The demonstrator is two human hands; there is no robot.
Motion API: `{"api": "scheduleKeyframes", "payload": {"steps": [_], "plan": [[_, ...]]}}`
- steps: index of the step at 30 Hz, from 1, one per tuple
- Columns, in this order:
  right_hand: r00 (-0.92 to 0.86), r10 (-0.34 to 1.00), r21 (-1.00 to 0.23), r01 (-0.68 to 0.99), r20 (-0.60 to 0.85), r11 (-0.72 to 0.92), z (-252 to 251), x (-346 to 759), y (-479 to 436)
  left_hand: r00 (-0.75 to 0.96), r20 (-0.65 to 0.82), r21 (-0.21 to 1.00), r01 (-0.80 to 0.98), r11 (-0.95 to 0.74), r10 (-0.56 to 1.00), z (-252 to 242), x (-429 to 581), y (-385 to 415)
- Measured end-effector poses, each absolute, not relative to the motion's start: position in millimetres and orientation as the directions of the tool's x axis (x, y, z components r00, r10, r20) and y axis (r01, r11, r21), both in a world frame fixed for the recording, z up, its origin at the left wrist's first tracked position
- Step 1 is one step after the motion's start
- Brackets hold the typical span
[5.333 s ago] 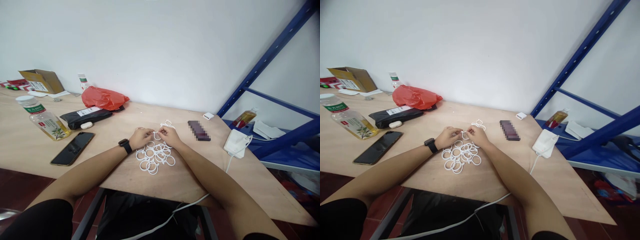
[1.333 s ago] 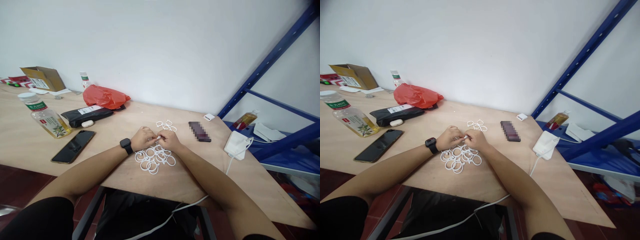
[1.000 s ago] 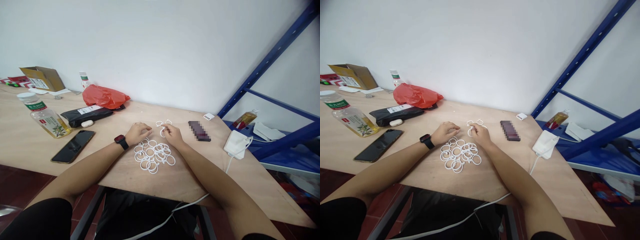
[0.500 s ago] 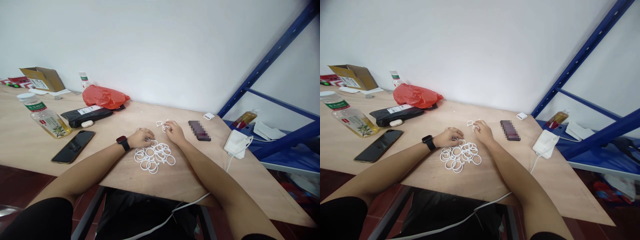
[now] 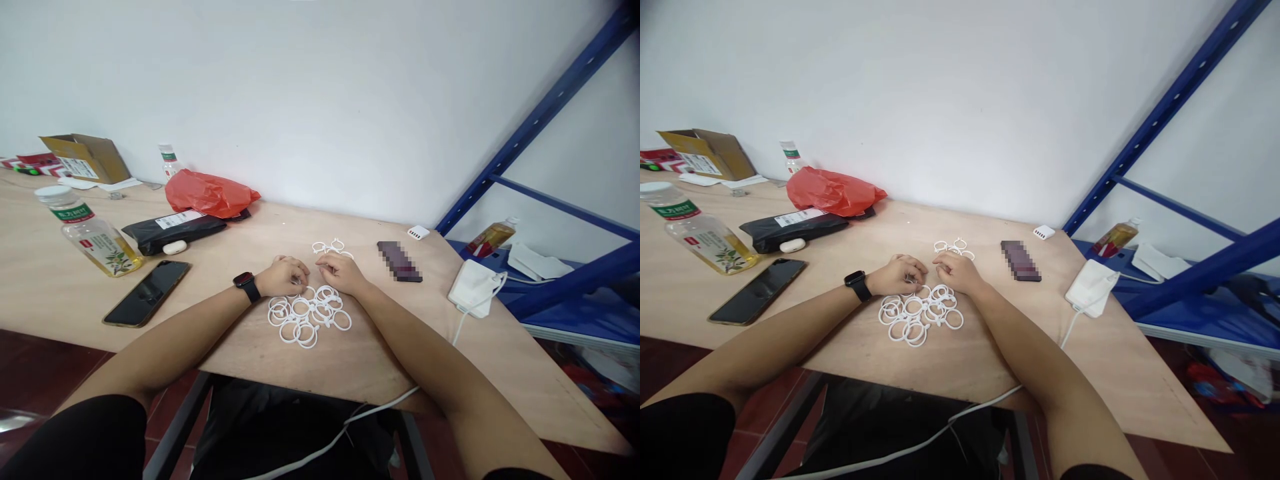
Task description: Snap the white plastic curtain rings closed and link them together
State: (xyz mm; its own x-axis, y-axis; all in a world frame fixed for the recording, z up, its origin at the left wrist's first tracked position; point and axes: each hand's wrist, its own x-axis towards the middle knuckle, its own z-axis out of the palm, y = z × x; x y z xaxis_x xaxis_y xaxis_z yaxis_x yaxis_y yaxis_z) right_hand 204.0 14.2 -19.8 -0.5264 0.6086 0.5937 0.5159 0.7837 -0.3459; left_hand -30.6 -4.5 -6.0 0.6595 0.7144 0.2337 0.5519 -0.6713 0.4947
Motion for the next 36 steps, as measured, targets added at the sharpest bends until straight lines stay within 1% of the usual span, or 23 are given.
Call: {"api": "scheduleKeyframes", "payload": {"steps": [4, 8, 10, 14, 15, 17, 20, 22, 25, 28, 30, 33, 36], "plan": [[-0.533, 0.606, -0.339, 0.517, 0.591, 0.786, -20.2, 204.6, 15.2, 0.636, 0.251, 0.509, 0.554, -0.659, 0.729, -6.0, -28.6, -5.8], [-0.543, 0.604, -0.328, 0.523, 0.583, 0.787, -21.1, 203.5, 15.0, 0.587, 0.302, 0.501, 0.573, -0.649, 0.751, -7.1, -26.3, -6.4], [-0.540, 0.597, -0.315, 0.527, 0.593, 0.789, -21.2, 203.0, 14.7, 0.511, 0.338, 0.517, 0.601, -0.610, 0.790, -7.9, -25.6, -5.0], [-0.515, 0.567, -0.276, 0.535, 0.643, 0.799, -17.2, 202.4, 10.8, 0.295, 0.396, 0.590, 0.644, -0.487, 0.870, -9.4, -26.2, 0.6], [-0.520, 0.545, -0.255, 0.528, 0.658, 0.810, -15.2, 201.9, 9.0, 0.263, 0.408, 0.607, 0.637, -0.475, 0.874, -9.7, -26.5, 1.9], [-0.567, 0.474, -0.176, 0.499, 0.674, 0.848, -10.6, 199.8, 5.0, 0.242, 0.419, 0.640, 0.605, -0.474, 0.875, -10.3, -26.8, 3.5], [-0.681, 0.355, -0.029, 0.441, 0.641, 0.897, -5.1, 195.0, -0.1, 0.274, 0.398, 0.679, 0.554, -0.482, 0.876, -10.7, -25.9, 3.4], [-0.722, 0.318, 0.010, 0.410, 0.614, 0.912, -3.8, 192.3, -1.4, 0.305, 0.394, 0.682, 0.536, -0.498, 0.867, -9.8, -25.2, 2.0], [-0.704, 0.337, -0.009, 0.426, 0.625, 0.905, -4.9, 192.0, -0.8, 0.352, 0.483, 0.619, 0.509, -0.597, 0.802, -6.1, -25.8, -1.5], [-0.663, 0.385, -0.028, 0.482, 0.642, 0.876, -6.9, 195.1, 0.9, 0.408, 0.600, 0.492, 0.491, -0.719, 0.688, -1.1, -27.6, -6.2], [-0.659, 0.399, -0.029, 0.497, 0.638, 0.867, -7.8, 196.5, 1.5, 0.444, 0.640, 0.416, 0.486, -0.769, 0.627, 1.4, -28.1, -9.4], [-0.670, 0.396, -0.020, 0.494, 0.628, 0.869, -8.7, 195.8, 0.9, 0.501, 0.651, 0.355, 0.464, -0.812, 0.571, 2.9, -26.7, -12.5], [-0.685, 0.393, -0.008, 0.493, 0.613, 0.870, -9.7, 193.2, -0.7, 0.545, 0.619, 0.358, 0.446, -0.820, 0.566, 2.5, -24.5, -13.2]]}}
